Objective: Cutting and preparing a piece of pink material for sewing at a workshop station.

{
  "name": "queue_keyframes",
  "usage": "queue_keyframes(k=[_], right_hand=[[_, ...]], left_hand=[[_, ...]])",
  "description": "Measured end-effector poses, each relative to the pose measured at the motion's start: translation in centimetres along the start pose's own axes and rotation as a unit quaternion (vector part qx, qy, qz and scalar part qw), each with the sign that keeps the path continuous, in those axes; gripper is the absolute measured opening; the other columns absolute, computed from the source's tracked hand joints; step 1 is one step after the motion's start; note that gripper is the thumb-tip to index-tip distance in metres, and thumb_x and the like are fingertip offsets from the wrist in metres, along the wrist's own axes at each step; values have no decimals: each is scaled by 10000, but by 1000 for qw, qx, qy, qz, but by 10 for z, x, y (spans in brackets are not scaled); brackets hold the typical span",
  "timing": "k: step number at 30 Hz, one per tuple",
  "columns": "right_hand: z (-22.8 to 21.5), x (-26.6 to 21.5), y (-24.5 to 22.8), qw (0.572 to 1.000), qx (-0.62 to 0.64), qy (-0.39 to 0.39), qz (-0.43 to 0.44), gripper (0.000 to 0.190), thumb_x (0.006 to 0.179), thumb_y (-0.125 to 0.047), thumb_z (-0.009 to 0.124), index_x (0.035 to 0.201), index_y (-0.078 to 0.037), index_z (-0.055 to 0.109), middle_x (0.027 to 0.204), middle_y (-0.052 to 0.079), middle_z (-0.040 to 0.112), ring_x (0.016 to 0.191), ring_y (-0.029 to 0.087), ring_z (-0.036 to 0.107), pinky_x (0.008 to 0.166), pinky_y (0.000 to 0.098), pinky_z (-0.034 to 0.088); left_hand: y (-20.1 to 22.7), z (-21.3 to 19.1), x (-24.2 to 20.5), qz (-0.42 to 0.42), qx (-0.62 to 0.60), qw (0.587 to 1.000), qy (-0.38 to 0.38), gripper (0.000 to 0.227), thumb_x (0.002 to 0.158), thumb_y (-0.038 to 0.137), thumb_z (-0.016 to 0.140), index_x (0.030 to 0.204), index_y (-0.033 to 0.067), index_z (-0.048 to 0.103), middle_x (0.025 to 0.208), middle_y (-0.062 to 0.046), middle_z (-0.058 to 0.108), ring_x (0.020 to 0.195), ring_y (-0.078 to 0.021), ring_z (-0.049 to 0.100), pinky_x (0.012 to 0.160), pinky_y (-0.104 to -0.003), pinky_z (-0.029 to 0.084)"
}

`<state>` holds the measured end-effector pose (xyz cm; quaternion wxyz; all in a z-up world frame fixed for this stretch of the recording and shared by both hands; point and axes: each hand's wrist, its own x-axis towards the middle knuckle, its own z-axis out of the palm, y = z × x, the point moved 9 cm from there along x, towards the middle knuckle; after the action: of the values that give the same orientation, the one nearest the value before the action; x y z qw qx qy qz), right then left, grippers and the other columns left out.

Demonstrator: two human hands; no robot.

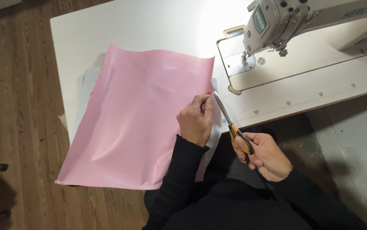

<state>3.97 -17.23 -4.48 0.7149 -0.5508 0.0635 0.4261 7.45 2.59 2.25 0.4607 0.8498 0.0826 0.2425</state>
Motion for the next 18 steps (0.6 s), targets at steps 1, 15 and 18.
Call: queue_keyframes(k=[1, 15, 18], right_hand=[[-2, 0, 4, 1000, -18, 9, 8, 253, 975, -233, 621, 936, 17, 614, 710, 64, 601, 374, -24, 358, 387, 156, 362], [-443, -3, -72, 783, -487, 279, -266, 275, 1047, -66, 692, 1235, 94, 571, 1070, 155, 702, 940, 226, 706, 867, 355, 575], [-505, 27, -103, 717, -596, 279, -229, 258, 1024, -54, 711, 1207, 93, 603, 966, 174, 718, 857, 212, 734, 808, 343, 594]], left_hand=[[-1, -4, 1, -13, -3, 1000, 7, 117, 958, 127, 662, 1041, 72, 723, 905, -86, 764, 697, -221, 730, 662, -339, 568], [2, -10, 8, -61, 3, 998, 6, 120, 958, 190, 679, 1017, 89, 708, 873, -63, 762, 692, -234, 721, 655, -357, 562], [26, -7, 10, 48, 79, 996, 18, 197, 961, 190, 672, 1117, 76, 708, 1062, -93, 755, 826, -287, 732, 636, -376, 554]])
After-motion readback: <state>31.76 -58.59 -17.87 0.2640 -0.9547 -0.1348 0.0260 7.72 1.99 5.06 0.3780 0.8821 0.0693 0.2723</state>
